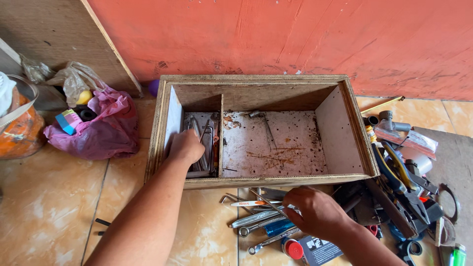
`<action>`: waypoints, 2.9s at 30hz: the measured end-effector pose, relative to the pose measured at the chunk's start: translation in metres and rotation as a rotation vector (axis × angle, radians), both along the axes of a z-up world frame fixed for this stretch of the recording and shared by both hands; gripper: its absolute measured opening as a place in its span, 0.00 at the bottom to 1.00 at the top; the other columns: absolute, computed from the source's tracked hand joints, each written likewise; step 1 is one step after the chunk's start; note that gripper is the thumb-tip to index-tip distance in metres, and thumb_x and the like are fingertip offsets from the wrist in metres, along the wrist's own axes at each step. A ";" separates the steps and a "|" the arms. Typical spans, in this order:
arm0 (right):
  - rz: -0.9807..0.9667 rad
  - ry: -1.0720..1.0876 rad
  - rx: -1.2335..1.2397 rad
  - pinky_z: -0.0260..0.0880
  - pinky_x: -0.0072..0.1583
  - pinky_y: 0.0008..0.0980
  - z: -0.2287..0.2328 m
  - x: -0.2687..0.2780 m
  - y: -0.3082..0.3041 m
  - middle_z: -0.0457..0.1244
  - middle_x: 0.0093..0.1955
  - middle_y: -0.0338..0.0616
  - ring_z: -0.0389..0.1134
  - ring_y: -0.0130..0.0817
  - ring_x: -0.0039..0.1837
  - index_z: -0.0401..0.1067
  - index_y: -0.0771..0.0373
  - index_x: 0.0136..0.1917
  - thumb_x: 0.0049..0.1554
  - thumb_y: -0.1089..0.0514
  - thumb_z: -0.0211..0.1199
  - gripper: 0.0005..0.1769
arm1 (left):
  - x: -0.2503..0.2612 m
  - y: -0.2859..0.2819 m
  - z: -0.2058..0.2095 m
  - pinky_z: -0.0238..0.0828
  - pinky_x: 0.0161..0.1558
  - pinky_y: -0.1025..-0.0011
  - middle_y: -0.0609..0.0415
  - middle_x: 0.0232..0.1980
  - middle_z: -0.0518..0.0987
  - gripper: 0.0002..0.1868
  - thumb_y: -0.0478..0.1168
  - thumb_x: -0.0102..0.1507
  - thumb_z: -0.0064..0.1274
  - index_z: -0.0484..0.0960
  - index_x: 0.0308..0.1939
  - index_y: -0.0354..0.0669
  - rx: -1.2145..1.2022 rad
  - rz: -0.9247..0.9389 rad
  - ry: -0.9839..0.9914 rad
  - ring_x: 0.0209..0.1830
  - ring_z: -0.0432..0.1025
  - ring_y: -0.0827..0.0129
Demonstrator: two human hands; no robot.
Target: The person removes wrenches, screwdrivers, pliers and other hand tools from a wooden toolbox and places them on the tiled floor beside it. They then brush dust and debris out of the box interior with a brush, tilt and reposition the empty box, and set it back down on the floor.
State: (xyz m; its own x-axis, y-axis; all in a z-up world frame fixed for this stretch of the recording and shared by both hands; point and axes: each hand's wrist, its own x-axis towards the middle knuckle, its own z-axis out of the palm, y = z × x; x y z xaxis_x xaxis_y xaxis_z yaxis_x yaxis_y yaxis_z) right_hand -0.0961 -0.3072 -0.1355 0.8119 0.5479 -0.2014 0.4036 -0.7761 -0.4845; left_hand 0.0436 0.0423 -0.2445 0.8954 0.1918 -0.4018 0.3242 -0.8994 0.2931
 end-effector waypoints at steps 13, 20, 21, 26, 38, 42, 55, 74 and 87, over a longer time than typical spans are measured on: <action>0.012 -0.932 0.201 0.70 0.56 0.47 0.110 0.024 0.067 0.66 0.59 0.54 0.70 0.52 0.56 0.69 0.65 0.65 0.59 0.53 0.61 0.23 | -0.037 -0.038 0.212 0.74 0.42 0.63 0.54 0.42 0.85 0.10 0.28 0.61 0.51 0.81 0.41 0.46 -0.377 -0.511 -0.007 0.42 0.78 0.68; -0.286 0.236 0.016 0.75 0.44 0.36 0.080 0.021 0.050 0.71 0.35 0.43 0.74 0.34 0.38 0.77 0.53 0.60 0.63 0.47 0.57 0.16 | -0.053 -0.044 0.188 0.75 0.47 0.67 0.56 0.43 0.86 0.07 0.34 0.60 0.59 0.82 0.42 0.46 -0.539 -0.716 0.158 0.46 0.79 0.70; -0.261 0.326 0.046 0.75 0.43 0.35 0.068 0.020 0.042 0.71 0.35 0.42 0.74 0.32 0.38 0.77 0.55 0.58 0.62 0.49 0.57 0.15 | -0.051 -0.038 0.178 0.74 0.48 0.69 0.57 0.44 0.86 0.08 0.36 0.61 0.62 0.82 0.43 0.46 -0.612 -0.715 0.183 0.48 0.78 0.71; -0.244 0.686 -0.061 0.76 0.44 0.31 -0.006 0.008 0.006 0.71 0.37 0.38 0.75 0.29 0.39 0.76 0.59 0.51 0.65 0.48 0.52 0.16 | -0.033 -0.005 0.133 0.76 0.52 0.63 0.51 0.48 0.86 0.07 0.37 0.66 0.52 0.81 0.48 0.46 -0.415 -0.275 0.032 0.49 0.80 0.61; -0.181 0.244 -0.416 0.70 0.61 0.42 -0.047 -0.011 -0.013 0.69 0.56 0.37 0.69 0.38 0.61 0.76 0.48 0.55 0.60 0.43 0.59 0.14 | -0.045 -0.016 0.092 0.52 0.72 0.57 0.47 0.69 0.73 0.20 0.45 0.69 0.50 0.74 0.65 0.47 0.657 -0.741 0.279 0.72 0.61 0.57; -0.161 0.216 -0.408 0.68 0.64 0.41 -0.024 -0.007 0.002 0.68 0.59 0.35 0.69 0.38 0.62 0.73 0.47 0.58 0.59 0.42 0.59 0.16 | -0.039 -0.017 0.088 0.37 0.76 0.50 0.48 0.71 0.70 0.26 0.47 0.72 0.42 0.64 0.73 0.44 0.726 -0.777 0.362 0.76 0.55 0.52; -0.073 0.330 -0.348 0.71 0.63 0.40 0.010 -0.005 0.036 0.68 0.60 0.37 0.72 0.36 0.57 0.72 0.46 0.62 0.61 0.44 0.58 0.17 | -0.031 -0.015 0.079 0.25 0.80 0.48 0.47 0.65 0.74 0.25 0.40 0.72 0.42 0.64 0.75 0.46 0.633 -0.678 0.286 0.71 0.64 0.54; -0.283 0.105 0.416 0.80 0.51 0.33 0.053 0.011 0.074 0.71 0.58 0.43 0.76 0.29 0.54 0.69 0.62 0.63 0.59 0.50 0.60 0.22 | -0.013 -0.008 0.178 0.77 0.48 0.72 0.54 0.45 0.80 0.15 0.39 0.56 0.66 0.80 0.44 0.44 -0.784 -0.307 -0.219 0.45 0.76 0.71; -0.115 0.628 -0.180 0.77 0.51 0.35 -0.004 0.001 0.044 0.74 0.46 0.41 0.77 0.35 0.48 0.74 0.55 0.60 0.63 0.47 0.59 0.16 | -0.019 -0.015 0.115 0.78 0.50 0.63 0.52 0.47 0.84 0.08 0.41 0.65 0.53 0.80 0.47 0.46 -0.536 -0.213 -0.084 0.45 0.80 0.66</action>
